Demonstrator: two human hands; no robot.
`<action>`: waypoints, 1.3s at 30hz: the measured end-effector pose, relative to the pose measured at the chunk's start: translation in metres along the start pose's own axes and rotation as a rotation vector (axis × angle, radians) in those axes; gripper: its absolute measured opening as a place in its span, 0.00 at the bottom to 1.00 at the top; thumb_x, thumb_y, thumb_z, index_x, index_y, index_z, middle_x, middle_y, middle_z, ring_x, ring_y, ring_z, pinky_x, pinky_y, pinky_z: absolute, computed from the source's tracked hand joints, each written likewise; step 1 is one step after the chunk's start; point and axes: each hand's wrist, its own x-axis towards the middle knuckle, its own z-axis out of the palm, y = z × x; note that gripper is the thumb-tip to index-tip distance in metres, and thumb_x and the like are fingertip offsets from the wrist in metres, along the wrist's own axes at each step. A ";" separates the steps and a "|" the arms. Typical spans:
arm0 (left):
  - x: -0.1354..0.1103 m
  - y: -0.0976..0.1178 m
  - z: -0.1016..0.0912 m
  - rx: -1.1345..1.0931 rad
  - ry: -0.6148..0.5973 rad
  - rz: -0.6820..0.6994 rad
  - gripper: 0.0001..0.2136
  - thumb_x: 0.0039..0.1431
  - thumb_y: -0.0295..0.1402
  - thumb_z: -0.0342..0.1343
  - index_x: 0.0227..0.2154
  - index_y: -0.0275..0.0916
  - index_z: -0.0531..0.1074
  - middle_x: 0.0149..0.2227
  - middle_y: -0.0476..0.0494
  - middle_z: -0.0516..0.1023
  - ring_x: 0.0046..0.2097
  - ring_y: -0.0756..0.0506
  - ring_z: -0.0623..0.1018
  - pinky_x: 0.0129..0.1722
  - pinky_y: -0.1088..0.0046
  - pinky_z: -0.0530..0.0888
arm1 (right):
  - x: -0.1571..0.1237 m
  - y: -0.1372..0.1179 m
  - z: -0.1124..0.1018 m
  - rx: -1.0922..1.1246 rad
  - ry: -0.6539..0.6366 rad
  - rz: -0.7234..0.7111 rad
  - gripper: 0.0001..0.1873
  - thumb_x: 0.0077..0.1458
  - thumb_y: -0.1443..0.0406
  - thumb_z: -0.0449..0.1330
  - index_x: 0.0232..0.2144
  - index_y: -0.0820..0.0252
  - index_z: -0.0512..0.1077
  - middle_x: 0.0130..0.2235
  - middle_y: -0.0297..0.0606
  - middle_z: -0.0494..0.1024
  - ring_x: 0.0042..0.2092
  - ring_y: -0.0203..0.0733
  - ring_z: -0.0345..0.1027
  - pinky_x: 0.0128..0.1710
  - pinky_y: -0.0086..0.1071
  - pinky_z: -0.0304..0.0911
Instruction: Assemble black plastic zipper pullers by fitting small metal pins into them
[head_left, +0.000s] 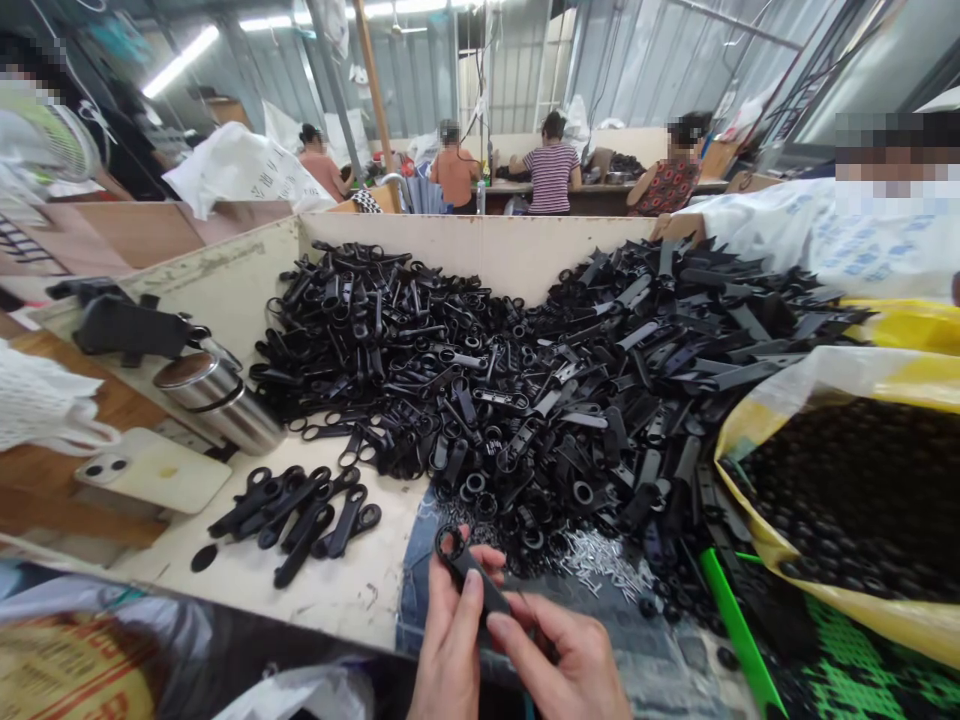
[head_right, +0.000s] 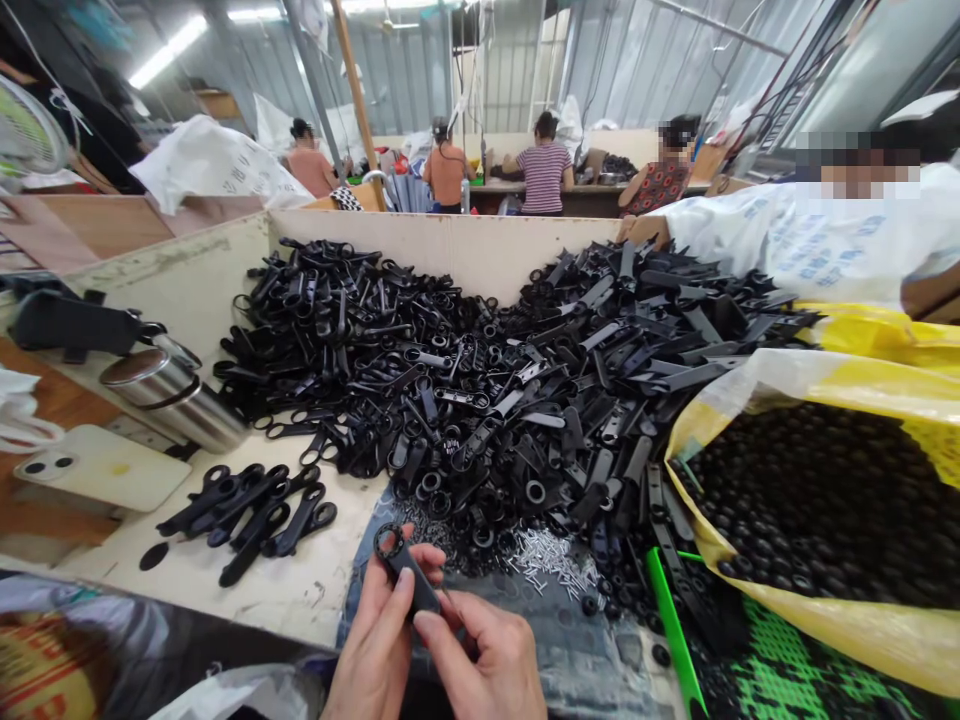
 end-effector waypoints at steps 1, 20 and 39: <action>-0.001 0.002 0.003 0.005 -0.003 -0.004 0.24 0.60 0.49 0.64 0.56 0.45 0.73 0.49 0.42 0.80 0.48 0.43 0.76 0.47 0.71 0.73 | 0.000 0.000 0.000 0.004 0.003 -0.017 0.15 0.67 0.56 0.59 0.36 0.55 0.83 0.30 0.34 0.84 0.26 0.40 0.74 0.27 0.24 0.68; 0.002 0.008 0.002 -0.260 -0.111 -0.207 0.18 0.53 0.43 0.72 0.44 0.43 0.80 0.44 0.42 0.83 0.50 0.42 0.79 0.52 0.65 0.74 | -0.004 -0.009 -0.002 0.112 0.002 0.005 0.15 0.66 0.54 0.60 0.41 0.54 0.83 0.36 0.41 0.86 0.30 0.44 0.78 0.24 0.25 0.70; -0.009 0.025 -0.009 0.154 -0.234 -0.211 0.31 0.62 0.47 0.64 0.64 0.43 0.66 0.26 0.49 0.80 0.26 0.49 0.76 0.27 0.75 0.72 | 0.017 -0.006 -0.020 0.142 0.073 0.271 0.19 0.57 0.49 0.67 0.37 0.58 0.80 0.26 0.31 0.73 0.27 0.38 0.65 0.27 0.28 0.62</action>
